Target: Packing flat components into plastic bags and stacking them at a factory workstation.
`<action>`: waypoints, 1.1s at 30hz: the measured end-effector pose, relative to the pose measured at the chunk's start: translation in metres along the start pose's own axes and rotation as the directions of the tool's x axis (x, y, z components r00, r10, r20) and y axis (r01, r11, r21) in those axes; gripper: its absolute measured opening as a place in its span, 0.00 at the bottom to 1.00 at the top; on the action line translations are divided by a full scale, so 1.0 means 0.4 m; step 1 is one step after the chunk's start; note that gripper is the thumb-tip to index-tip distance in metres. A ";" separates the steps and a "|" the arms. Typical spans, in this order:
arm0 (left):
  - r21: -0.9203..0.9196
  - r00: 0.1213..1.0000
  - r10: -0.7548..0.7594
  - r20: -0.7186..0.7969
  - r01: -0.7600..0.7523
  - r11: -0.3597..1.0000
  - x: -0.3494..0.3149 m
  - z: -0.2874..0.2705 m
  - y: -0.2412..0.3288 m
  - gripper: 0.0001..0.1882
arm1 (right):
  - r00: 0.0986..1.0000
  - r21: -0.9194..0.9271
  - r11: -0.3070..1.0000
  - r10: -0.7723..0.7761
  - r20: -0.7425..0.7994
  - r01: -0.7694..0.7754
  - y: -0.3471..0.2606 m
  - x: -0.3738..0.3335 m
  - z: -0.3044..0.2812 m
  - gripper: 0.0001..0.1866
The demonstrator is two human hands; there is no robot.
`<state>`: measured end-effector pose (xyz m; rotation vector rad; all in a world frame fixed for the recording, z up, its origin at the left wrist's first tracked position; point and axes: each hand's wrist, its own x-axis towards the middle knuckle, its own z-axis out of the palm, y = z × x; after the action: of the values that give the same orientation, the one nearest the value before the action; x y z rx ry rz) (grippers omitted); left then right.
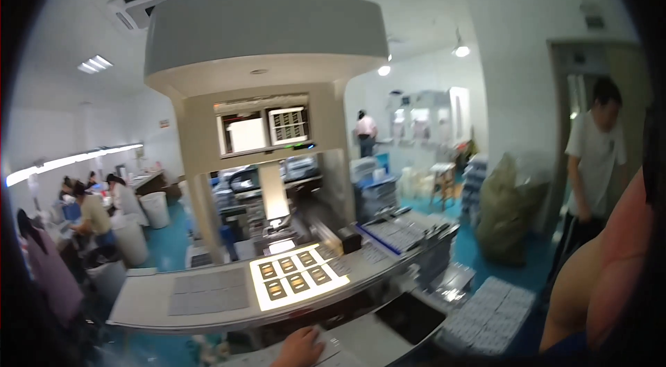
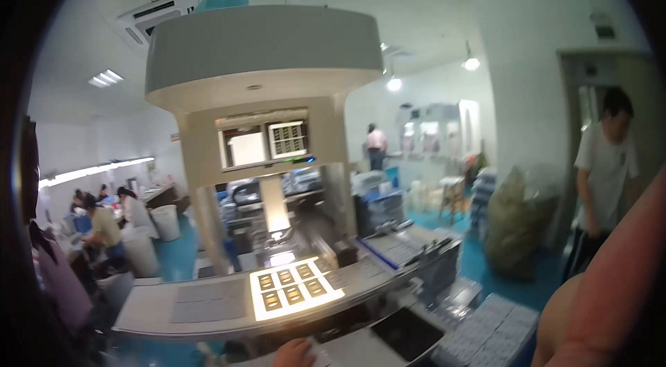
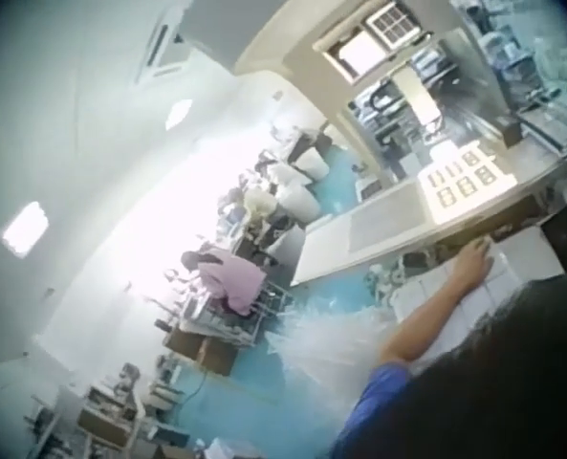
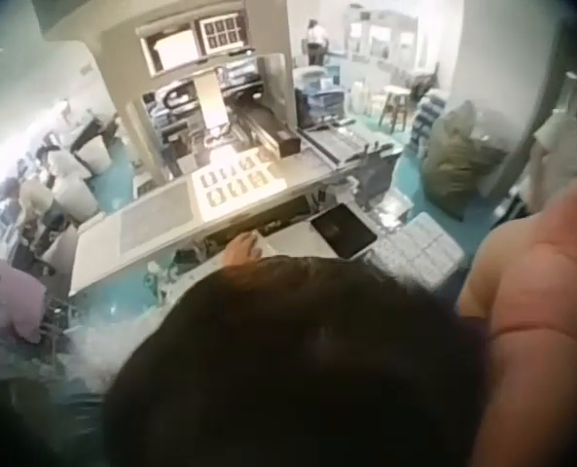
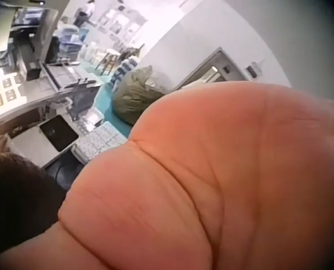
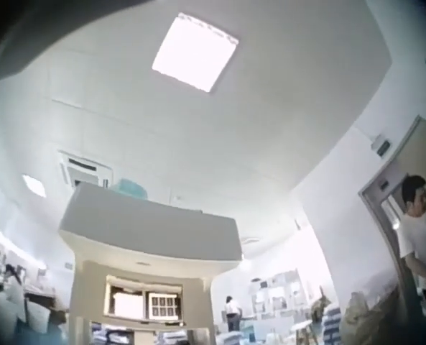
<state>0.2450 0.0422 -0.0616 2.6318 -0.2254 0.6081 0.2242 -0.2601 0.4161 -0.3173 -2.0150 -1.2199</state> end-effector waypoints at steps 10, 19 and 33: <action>0.034 0.996 -0.087 0.008 0.087 0.996 0.032 -0.051 0.040 0.26 | 0.985 0.042 0.989 0.147 -0.095 -0.143 -0.040 -0.156 -0.010 0.32; 0.017 0.995 -0.101 0.020 0.101 0.995 0.029 -0.063 0.085 0.26 | 0.956 0.080 0.972 0.233 -0.181 -0.221 -0.134 -0.153 -0.039 0.33; -0.011 0.994 -0.111 0.021 0.111 0.994 0.026 -0.076 0.053 0.27 | 0.879 -0.650 0.593 0.349 -0.325 -0.476 -0.466 -0.503 -0.069 0.30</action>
<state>0.2375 0.0362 -0.0243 2.6193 -0.0878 0.5406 0.2737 -0.3473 0.1591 -0.9801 -1.1218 -1.6037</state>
